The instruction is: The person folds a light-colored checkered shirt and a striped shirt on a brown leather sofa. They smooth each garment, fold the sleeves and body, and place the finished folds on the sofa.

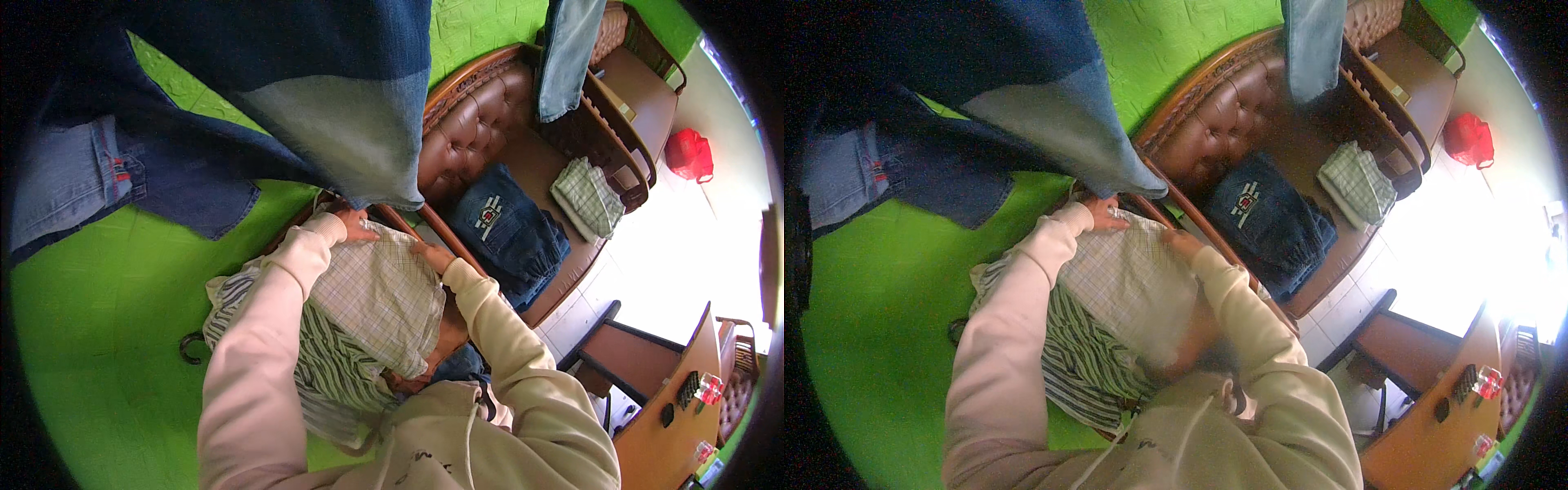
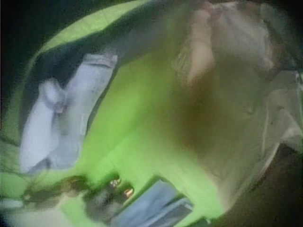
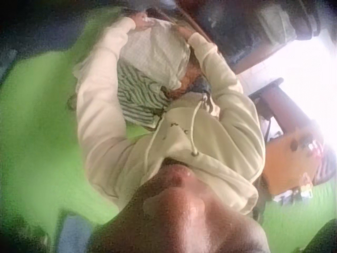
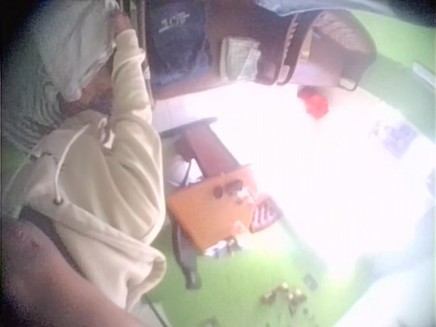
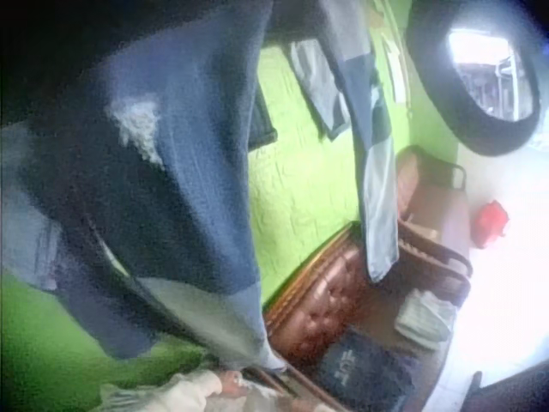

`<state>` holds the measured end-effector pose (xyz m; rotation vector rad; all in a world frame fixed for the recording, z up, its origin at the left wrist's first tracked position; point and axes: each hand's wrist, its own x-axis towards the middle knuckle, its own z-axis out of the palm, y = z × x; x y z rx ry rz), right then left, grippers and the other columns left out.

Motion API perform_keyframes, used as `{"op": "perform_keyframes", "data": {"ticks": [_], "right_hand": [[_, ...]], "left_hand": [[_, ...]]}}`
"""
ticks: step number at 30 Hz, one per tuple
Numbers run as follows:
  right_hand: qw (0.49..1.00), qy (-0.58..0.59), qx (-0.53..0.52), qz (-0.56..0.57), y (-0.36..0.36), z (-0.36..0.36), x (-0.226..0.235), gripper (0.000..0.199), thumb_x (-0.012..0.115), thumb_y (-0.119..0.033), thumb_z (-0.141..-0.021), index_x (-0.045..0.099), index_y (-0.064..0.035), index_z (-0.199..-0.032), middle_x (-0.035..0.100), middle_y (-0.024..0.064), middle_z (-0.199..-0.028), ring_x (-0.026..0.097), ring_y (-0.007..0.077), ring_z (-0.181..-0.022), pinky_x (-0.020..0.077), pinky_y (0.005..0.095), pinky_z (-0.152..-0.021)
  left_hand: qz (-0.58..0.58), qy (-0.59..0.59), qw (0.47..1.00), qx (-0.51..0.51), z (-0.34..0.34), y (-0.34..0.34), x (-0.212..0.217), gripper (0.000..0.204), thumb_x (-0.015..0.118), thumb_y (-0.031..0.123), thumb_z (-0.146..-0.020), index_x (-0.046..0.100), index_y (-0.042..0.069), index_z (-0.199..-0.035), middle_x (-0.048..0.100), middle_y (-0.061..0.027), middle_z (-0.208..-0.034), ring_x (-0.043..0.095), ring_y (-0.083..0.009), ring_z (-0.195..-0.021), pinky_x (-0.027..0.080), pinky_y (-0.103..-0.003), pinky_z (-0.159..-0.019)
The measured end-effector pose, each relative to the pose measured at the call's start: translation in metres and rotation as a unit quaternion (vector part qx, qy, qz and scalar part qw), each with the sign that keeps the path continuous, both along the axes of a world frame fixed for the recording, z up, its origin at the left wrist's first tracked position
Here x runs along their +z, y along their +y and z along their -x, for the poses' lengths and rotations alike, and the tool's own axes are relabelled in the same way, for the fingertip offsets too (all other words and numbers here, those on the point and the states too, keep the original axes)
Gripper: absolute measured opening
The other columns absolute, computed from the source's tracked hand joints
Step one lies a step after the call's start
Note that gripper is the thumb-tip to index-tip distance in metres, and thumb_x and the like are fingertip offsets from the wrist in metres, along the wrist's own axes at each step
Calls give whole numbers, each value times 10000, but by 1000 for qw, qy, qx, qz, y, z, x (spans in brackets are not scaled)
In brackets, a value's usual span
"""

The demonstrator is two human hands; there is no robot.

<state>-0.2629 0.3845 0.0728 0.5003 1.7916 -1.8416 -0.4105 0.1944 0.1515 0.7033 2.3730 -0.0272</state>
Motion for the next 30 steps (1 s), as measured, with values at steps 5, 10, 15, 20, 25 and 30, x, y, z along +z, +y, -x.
{"op": "perform_keyframes", "data": {"ticks": [5,10,15,20,25,30], "right_hand": [[970,2,42,-239,-7,-6,25,462,546,-345,-831,498,-36,-1171,574,208,-1056,532,364,-1022,389,369,-911],[831,323,-29,-452,-40,-31,36,580,578,-306,-821,368,-42,-1293,444,206,-1257,404,367,-1181,313,438,-993],[824,430,50,-366,-78,-28,15,610,551,-329,-838,345,-10,-1315,373,202,-1337,347,359,-1240,264,448,-1039],[833,392,83,-382,-84,-26,0,630,536,-349,-847,325,-7,-1332,339,196,-1372,319,353,-1267,247,448,-1049],[815,431,70,-381,-86,-28,0,600,508,-359,-874,333,-9,-1329,342,199,-1371,335,356,-1256,263,434,-1040],[815,442,91,-364,-84,-27,-3,557,494,-329,-885,358,0,-1313,368,205,-1351,374,360,-1229,293,413,-1028]], "left_hand": [[13,13,992,122,-26,-44,-20,627,656,493,-703,584,-5,-1077,523,-180,-1199,505,-313,-1094,392,-358,-943],[12,92,984,150,-49,-70,-38,613,602,501,-753,563,4,-1110,532,-167,-1193,516,-291,-1080,393,-354,-935],[-60,232,964,120,-44,-82,-23,602,547,509,-803,543,13,-1144,541,-154,-1187,527,-269,-1066,395,-349,-926],[-272,235,910,208,-37,-129,27,629,528,529,-820,520,16,-1185,530,-144,-1209,509,-246,-1095,378,-337,-942],[-200,-35,913,355,-55,-161,54,651,594,516,-789,537,8,-1193,568,-137,-1150,499,-208,-1097,342,-284,-946],[-465,-36,844,264,-63,-171,41,343,642,365,-799,556,37,-747,448,28,-642,437,-122,-674,364,-301,-650]]}}
